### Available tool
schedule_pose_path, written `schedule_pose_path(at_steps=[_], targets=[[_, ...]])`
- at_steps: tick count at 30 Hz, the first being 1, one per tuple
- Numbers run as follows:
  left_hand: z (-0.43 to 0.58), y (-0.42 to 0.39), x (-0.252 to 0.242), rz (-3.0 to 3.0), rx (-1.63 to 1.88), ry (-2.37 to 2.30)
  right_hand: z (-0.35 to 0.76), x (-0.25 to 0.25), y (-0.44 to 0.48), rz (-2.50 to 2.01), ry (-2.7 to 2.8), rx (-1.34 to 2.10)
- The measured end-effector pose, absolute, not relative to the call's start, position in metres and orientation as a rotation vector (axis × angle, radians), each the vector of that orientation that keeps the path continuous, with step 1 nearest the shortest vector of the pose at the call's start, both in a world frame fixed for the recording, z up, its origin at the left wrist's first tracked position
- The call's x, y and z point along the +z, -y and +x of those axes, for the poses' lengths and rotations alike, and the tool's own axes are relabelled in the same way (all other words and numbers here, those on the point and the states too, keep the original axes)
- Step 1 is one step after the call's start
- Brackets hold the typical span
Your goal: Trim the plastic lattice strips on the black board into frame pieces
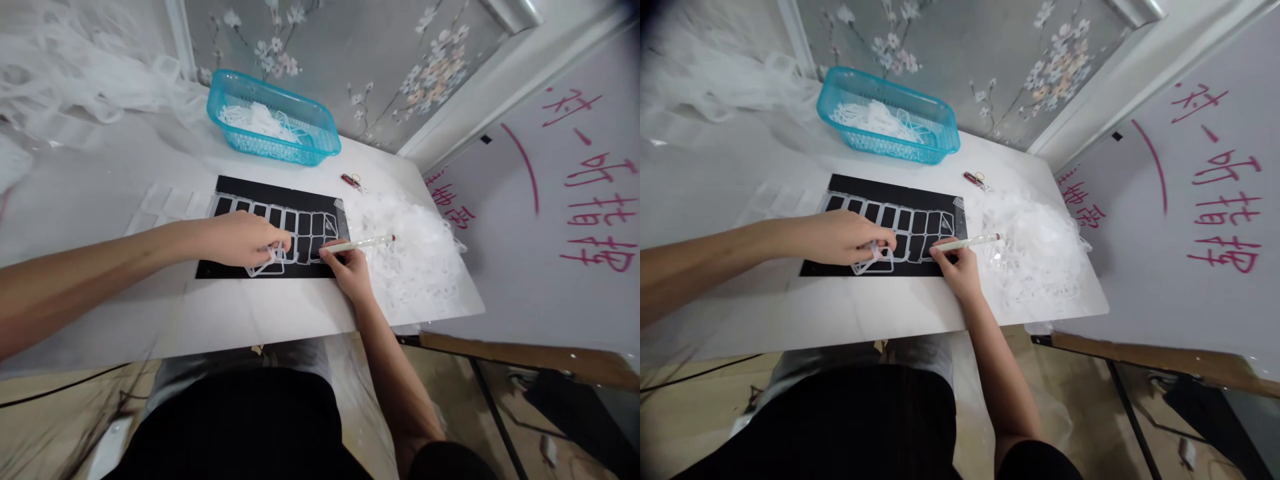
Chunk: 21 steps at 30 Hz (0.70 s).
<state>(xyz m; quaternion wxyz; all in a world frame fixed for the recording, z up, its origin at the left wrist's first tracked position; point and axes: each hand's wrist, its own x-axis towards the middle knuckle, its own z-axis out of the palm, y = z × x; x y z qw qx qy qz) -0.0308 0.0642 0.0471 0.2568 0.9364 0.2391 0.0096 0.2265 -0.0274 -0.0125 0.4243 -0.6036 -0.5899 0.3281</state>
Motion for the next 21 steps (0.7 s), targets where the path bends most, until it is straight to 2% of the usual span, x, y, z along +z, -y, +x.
schedule_pose_path(at_steps=[5,11,16,21], targets=[[-0.034,-0.069,0.062,2.216,-0.107,-0.319,0.227,-0.014,0.027,-1.501,1.487,0.818],[-0.030,-0.059,0.041,2.558,-0.109,-0.594,0.231,-0.017,0.025,-1.544,1.502,0.819],[-0.031,-0.059,0.037,2.579,-0.125,-0.662,0.232,-0.018,0.024,-1.533,1.501,0.822],[-0.032,-0.067,0.049,2.414,-0.108,-0.483,0.232,-0.018,0.023,-1.514,1.491,0.826]])
